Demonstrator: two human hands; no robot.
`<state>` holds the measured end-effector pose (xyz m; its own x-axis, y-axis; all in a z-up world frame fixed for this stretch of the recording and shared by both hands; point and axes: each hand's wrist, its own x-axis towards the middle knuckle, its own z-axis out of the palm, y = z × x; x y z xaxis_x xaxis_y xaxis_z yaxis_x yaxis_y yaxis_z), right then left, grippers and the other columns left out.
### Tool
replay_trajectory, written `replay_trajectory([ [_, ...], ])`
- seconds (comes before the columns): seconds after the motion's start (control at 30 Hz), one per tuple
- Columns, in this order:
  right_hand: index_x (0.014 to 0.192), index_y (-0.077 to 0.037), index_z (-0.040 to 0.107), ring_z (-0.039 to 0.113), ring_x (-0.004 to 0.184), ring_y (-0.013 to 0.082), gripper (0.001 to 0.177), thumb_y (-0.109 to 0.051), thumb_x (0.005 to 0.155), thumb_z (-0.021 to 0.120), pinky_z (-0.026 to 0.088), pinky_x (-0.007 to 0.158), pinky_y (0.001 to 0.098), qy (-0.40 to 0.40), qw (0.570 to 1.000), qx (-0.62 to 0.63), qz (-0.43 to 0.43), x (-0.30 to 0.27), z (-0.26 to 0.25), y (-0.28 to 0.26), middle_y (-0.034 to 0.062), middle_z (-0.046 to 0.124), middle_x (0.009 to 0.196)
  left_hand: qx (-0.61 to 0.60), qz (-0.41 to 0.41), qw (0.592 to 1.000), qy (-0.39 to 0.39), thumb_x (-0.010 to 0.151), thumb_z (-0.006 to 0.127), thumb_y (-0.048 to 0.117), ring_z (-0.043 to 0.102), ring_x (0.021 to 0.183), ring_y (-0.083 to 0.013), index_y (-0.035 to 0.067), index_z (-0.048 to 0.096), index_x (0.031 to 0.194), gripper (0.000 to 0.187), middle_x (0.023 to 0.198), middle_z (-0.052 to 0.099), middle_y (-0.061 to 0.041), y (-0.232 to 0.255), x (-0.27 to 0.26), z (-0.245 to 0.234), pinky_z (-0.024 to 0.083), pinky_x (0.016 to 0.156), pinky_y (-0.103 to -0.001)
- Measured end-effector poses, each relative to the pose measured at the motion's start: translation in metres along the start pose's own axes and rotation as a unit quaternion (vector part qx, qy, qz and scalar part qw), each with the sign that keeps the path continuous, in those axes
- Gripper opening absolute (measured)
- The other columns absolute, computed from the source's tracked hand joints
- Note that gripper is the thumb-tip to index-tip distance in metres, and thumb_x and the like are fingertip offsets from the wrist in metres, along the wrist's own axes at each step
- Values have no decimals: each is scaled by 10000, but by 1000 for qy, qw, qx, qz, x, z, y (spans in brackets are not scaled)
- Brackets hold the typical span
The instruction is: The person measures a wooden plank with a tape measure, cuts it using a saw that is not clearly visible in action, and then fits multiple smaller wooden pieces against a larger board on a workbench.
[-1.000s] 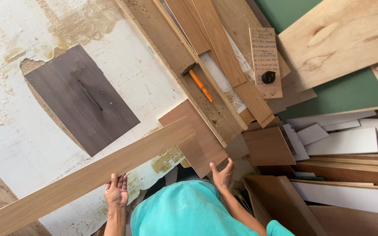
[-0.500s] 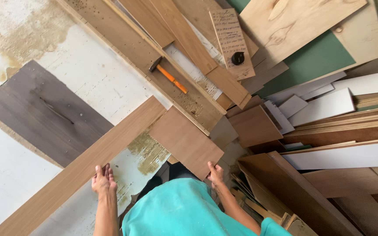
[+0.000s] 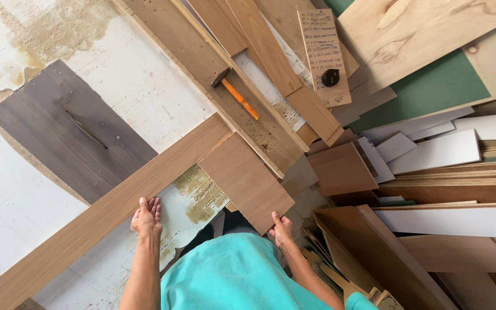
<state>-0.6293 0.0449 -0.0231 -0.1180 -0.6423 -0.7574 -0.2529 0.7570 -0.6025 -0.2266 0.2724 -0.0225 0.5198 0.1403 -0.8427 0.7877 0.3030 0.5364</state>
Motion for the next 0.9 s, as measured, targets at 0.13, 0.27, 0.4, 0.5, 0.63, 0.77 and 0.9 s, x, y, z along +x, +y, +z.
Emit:
replay_trajectory([
  [0.13,1121,-28,645,744,808,340,378,-336,951,782,643,696,524,-14,1000,16,10,-22,20,-23,175,717,956,-5,3,1000,7,1010,744,358,810,852,-212,135,530,1027,309,944,781,-112,1,8,6,684,713,-294],
  [0.27,1125,-30,639,749,818,340,358,-322,963,768,648,698,519,-24,999,28,9,-24,35,-31,177,721,969,-20,6,1000,12,1010,732,347,815,830,-193,140,534,1004,287,912,785,-97,11,7,16,686,703,-282],
  [0.4,1115,-59,641,759,780,309,357,-345,951,778,662,661,478,-37,999,20,12,-9,44,-22,148,727,949,-28,16,999,25,1010,726,350,818,776,-188,140,531,1006,286,876,789,-99,11,28,23,692,660,-284],
  [0.5,1141,-46,638,762,851,366,375,-327,947,791,647,735,545,-47,998,47,19,-19,56,-33,196,735,1004,-20,31,999,26,1009,729,366,814,748,-178,134,523,1003,310,860,783,-98,22,16,32,686,639,-273],
  [0.63,1148,-38,630,757,866,374,377,-322,952,784,644,747,556,-49,997,47,23,-26,57,-39,205,729,1009,5,39,999,35,1023,706,365,797,665,-199,125,504,984,316,799,769,-113,36,-10,36,672,583,-286],
  [0.77,1151,-27,624,756,879,386,390,-326,955,781,642,761,557,-48,998,35,16,-29,58,-42,214,727,1017,290,231,926,68,994,831,473,716,557,-188,159,618,718,469,656,696,-102,41,-31,28,577,496,-299],
  [0.9,1161,-22,624,759,869,376,387,-328,969,761,651,747,536,-45,999,25,1,-33,58,-45,215,725,1008,496,554,668,-15,895,911,344,695,709,-150,220,738,928,216,800,674,42,56,-70,64,534,557,-264],
])
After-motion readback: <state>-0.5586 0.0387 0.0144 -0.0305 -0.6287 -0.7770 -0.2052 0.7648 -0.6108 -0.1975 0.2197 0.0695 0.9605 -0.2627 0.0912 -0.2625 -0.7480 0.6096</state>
